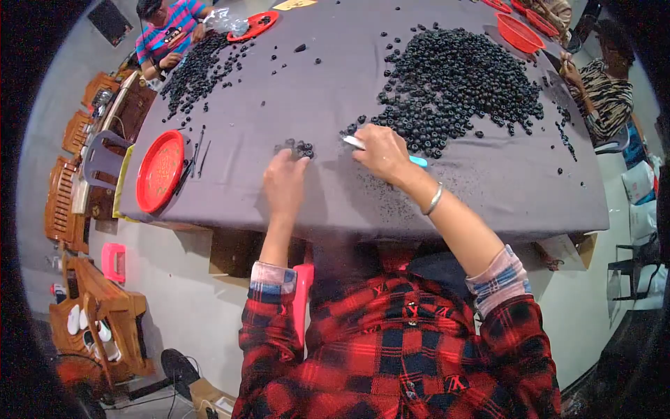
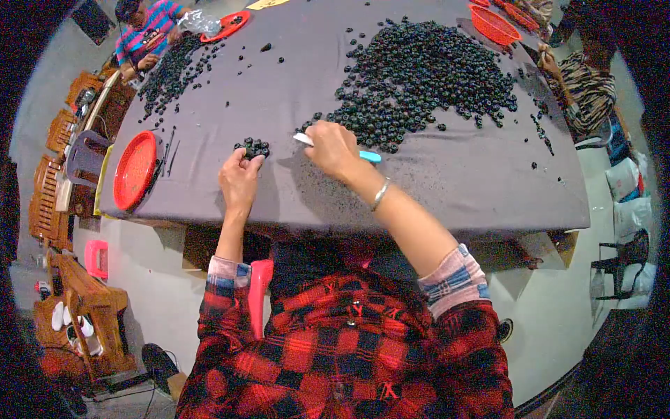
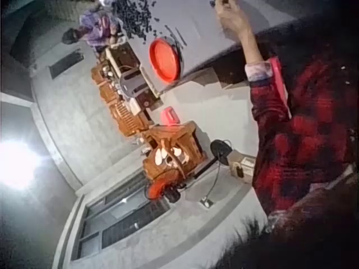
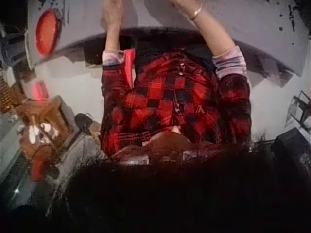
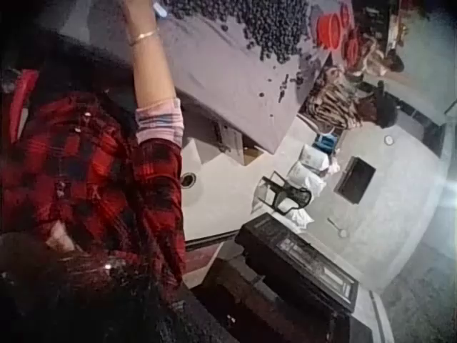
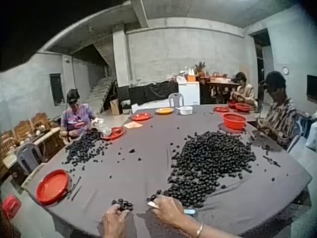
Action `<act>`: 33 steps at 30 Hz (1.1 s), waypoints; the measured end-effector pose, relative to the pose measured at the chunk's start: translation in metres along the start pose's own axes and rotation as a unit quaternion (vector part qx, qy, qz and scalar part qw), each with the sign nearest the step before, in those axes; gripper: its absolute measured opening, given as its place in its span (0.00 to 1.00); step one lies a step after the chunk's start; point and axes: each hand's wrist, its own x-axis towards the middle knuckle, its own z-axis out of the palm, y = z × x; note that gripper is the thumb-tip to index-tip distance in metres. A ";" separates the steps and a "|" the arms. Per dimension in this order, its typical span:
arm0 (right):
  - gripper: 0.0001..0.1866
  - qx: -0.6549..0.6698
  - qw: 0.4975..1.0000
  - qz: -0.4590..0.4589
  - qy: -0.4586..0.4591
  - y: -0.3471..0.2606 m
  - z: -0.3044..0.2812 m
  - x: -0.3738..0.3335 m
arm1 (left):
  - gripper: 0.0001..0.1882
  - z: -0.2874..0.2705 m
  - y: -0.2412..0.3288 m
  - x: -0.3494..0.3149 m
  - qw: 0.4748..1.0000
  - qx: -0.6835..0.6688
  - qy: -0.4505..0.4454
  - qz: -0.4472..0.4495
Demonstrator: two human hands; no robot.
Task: Sorting and inspecting a large quantity of small black plastic pellets on a table in an industrial setting.
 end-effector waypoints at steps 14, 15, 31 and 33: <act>0.03 0.423 0.899 0.098 -0.048 -0.042 -0.077 -0.074 | 0.10 0.001 0.087 -0.082 0.642 -0.703 -0.260 -0.162; 0.04 0.470 0.873 0.120 -0.037 -0.044 -0.082 -0.084 | 0.07 0.002 0.092 -0.089 0.649 -0.693 -0.265 -0.170; 0.08 0.442 0.894 0.062 -0.029 -0.044 -0.104 -0.123 | 0.15 -0.006 0.113 -0.114 0.566 -0.689 -0.386 -0.236; 0.08 0.457 0.887 0.054 -0.032 -0.046 -0.107 -0.123 | 0.15 -0.008 0.114 -0.114 0.575 -0.683 -0.390 -0.224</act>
